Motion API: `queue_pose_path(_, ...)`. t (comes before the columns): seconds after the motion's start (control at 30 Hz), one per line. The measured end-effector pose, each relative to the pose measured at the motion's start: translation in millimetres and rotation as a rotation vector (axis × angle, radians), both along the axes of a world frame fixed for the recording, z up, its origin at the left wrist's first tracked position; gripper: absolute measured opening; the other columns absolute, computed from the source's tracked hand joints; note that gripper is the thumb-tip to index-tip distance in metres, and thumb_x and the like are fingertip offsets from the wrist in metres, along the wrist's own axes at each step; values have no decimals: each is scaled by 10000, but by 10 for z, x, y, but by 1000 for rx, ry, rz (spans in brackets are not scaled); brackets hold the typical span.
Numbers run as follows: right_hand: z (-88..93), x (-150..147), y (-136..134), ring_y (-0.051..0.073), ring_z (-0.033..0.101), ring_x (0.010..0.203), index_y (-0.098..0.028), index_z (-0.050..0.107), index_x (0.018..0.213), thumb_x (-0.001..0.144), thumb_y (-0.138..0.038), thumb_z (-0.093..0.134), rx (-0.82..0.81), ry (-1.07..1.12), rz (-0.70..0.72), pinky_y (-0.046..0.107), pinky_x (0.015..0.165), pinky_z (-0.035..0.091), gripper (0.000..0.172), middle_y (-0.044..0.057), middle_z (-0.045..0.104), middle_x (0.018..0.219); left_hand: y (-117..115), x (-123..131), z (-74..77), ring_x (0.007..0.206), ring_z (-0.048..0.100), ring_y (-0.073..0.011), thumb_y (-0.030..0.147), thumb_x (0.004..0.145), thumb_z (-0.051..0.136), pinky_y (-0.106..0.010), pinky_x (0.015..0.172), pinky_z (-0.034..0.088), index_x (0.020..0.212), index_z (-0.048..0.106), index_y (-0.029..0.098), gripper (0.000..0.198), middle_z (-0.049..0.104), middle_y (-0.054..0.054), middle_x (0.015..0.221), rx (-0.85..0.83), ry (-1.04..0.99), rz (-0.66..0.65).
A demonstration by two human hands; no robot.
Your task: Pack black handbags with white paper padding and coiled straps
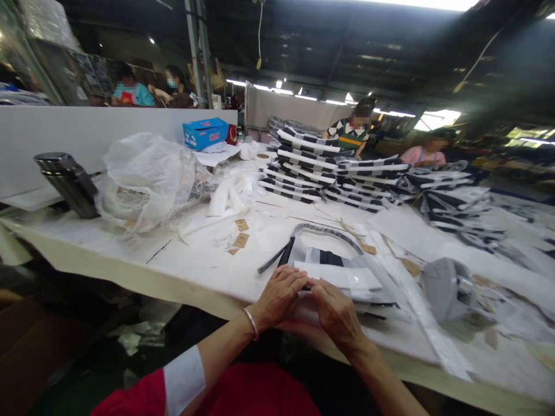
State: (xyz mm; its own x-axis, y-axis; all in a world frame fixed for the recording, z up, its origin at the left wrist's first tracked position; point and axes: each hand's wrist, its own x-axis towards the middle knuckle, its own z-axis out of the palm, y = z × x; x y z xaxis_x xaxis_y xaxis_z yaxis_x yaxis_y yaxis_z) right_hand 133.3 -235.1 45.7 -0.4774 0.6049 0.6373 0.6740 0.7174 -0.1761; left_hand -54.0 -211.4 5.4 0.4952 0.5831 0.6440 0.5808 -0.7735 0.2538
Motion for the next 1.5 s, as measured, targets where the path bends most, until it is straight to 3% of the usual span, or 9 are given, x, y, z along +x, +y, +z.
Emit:
queue_pose_path(0.13, 45, 32, 11, 190, 686, 884, -214, 634, 1057, 951, -127, 422, -123, -46, -23, 294, 790, 546, 253, 74, 719, 975, -24, 33, 11, 1186, 544, -240, 306, 835, 658, -499, 1102, 343, 1219, 581, 192, 408, 651, -97, 1206, -94, -103, -9)
queue_pose_path(0.4, 121, 31, 65, 177, 658, 737, -214, 600, 951, 994, -235, 379, -283, -33, -178, 255, 648, 453, 226, 49, 689, 826, 33, 192, -7, 993, 606, -197, 280, 923, 581, -467, 1047, 391, 951, 646, 205, 104, 701, -31, 951, -48, -295, 117)
queue_pose_path(0.57, 257, 24, 227, 171, 623, 696, -231, 601, 850, 957, -315, 491, -436, -86, -187, 258, 642, 398, 175, 16, 679, 762, 32, 244, 27, 916, 592, -185, 243, 961, 500, -441, 1004, 399, 901, 630, 200, 150, 666, -21, 861, -27, -283, 148)
queue_pose_path(0.7, 290, 39, 386, 162, 595, 650, -229, 596, 727, 935, -316, 529, -472, -119, -226, 262, 617, 358, 235, 9, 663, 697, 53, 240, 66, 823, 554, -189, 254, 965, 493, -407, 894, 423, 783, 602, 191, 221, 624, -23, 776, -70, -218, 172)
queue_pose_path(0.87, 236, 60, 442, 158, 562, 609, -221, 572, 705, 931, -314, 526, -458, -149, -262, 265, 598, 319, 248, 9, 641, 661, 257, 165, 258, 733, 550, -175, 316, 1017, 375, -317, 716, 431, 763, 604, 186, 365, 617, -29, 740, -149, -51, 131)
queue_pose_path(1.03, 155, 70, 404, 155, 551, 613, -214, 572, 750, 941, -299, 483, -422, -132, -269, 255, 606, 319, 227, 14, 636, 679, 689, 195, 484, 1008, 613, -182, 332, 1029, 330, -348, 906, 433, 1037, 639, 180, 344, 684, -76, 1065, -103, 204, 55)
queue_pose_path(1.17, 151, 61, 392, 139, 515, 576, -211, 559, 746, 949, -300, 470, -440, -125, -280, 243, 588, 308, 239, 2, 609, 650, 965, 245, 478, 908, 662, -175, 315, 1019, 354, -452, 1000, 380, 972, 672, 235, 332, 727, -23, 958, -189, 435, 30)
queue_pose_path(1.37, 215, 39, 396, 144, 544, 617, -212, 562, 740, 928, -269, 510, -443, -130, -312, 242, 608, 307, 203, 1, 624, 670, 1176, 264, 352, 1217, 540, -286, 384, 962, 474, -616, 1124, 184, 916, 704, 228, 281, 734, -43, 1035, -194, 360, 219)
queue_pose_path(1.5, 251, 27, 386, 148, 569, 644, -214, 581, 765, 929, -260, 520, -462, -143, -328, 244, 621, 308, 181, 0, 644, 691, 1186, 187, 468, 1216, 545, -306, 300, 930, 527, -616, 1129, 199, 943, 711, 206, 207, 738, -85, 1018, -181, 221, 381)
